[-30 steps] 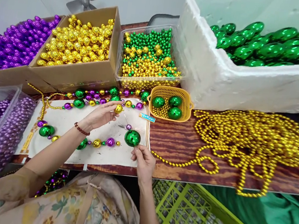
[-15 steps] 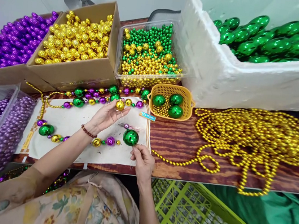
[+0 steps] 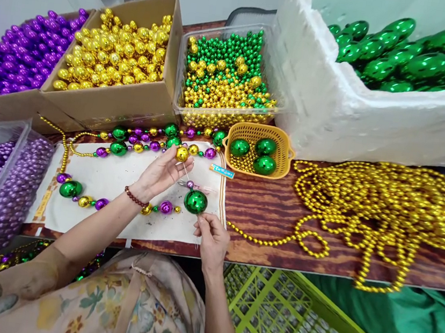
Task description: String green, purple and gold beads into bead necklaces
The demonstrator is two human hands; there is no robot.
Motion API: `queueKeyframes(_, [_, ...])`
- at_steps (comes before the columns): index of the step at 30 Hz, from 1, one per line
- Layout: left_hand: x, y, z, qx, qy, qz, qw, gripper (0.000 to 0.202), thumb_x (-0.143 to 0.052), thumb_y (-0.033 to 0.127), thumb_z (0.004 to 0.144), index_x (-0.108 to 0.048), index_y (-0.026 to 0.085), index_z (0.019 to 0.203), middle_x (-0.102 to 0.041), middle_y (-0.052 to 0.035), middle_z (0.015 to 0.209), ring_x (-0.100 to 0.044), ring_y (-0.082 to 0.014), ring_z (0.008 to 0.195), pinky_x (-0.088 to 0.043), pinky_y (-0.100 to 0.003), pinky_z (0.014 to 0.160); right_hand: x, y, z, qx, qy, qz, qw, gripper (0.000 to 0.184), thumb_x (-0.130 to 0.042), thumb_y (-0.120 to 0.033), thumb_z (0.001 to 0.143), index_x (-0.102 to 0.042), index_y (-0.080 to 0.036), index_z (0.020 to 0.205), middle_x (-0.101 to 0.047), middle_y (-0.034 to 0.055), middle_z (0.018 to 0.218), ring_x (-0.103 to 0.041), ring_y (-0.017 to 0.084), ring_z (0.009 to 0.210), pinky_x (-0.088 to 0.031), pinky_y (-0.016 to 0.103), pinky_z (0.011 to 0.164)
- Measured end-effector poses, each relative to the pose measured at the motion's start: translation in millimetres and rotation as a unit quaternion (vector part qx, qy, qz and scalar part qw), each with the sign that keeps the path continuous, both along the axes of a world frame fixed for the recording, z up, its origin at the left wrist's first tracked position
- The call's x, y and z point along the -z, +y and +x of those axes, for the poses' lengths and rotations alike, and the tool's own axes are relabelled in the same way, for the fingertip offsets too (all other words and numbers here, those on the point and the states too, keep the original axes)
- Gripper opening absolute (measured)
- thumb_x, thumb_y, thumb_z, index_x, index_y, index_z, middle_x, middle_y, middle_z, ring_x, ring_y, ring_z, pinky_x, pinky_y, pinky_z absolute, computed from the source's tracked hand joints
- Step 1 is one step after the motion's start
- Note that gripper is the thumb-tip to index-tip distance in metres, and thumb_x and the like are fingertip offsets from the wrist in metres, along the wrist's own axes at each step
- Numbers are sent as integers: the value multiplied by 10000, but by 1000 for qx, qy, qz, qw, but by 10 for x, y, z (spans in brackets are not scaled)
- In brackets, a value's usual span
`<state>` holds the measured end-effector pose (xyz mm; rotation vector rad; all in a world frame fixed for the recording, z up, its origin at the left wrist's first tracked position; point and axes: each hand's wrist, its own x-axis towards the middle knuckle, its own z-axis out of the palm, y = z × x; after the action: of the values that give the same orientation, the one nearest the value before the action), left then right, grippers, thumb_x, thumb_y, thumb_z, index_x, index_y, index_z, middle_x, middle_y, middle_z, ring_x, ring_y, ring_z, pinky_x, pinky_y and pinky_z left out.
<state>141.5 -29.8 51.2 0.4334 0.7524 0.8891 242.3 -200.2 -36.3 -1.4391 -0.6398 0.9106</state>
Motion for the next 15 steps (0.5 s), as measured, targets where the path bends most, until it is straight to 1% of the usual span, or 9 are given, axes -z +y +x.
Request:
queueKeyframes(6, [-17,-16,22,-9,6,3,1000,169,-723,269,894,-612,161,961,-698,-22,856,-717,-151,803,-585,-357,880,17,4,-11,0,9,-1,1000,221,-683,-370,835,-668,-179,724,-623,-9,599,-551,107,489,-451,228,510])
queueKeyframes(9, [-24,-22,36,-9,11,11,1000,153,-713,255,901,-598,163,944,-697,-18,862,-715,-151,800,-575,-368,897,37,-4,-19,8,10,-6,1000,228,-683,-376,834,-666,-176,728,-625,-8,600,-547,105,485,-445,229,510])
queueKeyframes(12, [-17,-51,42,2,16,31,999,157,-723,254,889,-604,176,955,-696,-12,898,-717,-155,822,-557,-402,941,52,2,-40,11,18,-8,1000,241,-686,-386,836,-661,-174,723,-624,-7,596,-543,108,485,-438,233,507])
queueKeyframes(15, [17,-128,48,19,24,68,997,193,-739,278,872,-637,194,1013,-695,-9,944,-719,-149,835,-551,-387,941,55,51,-78,17,50,2,999,255,-696,-399,826,-649,-176,712,-624,-5,595,-545,108,489,-441,233,508])
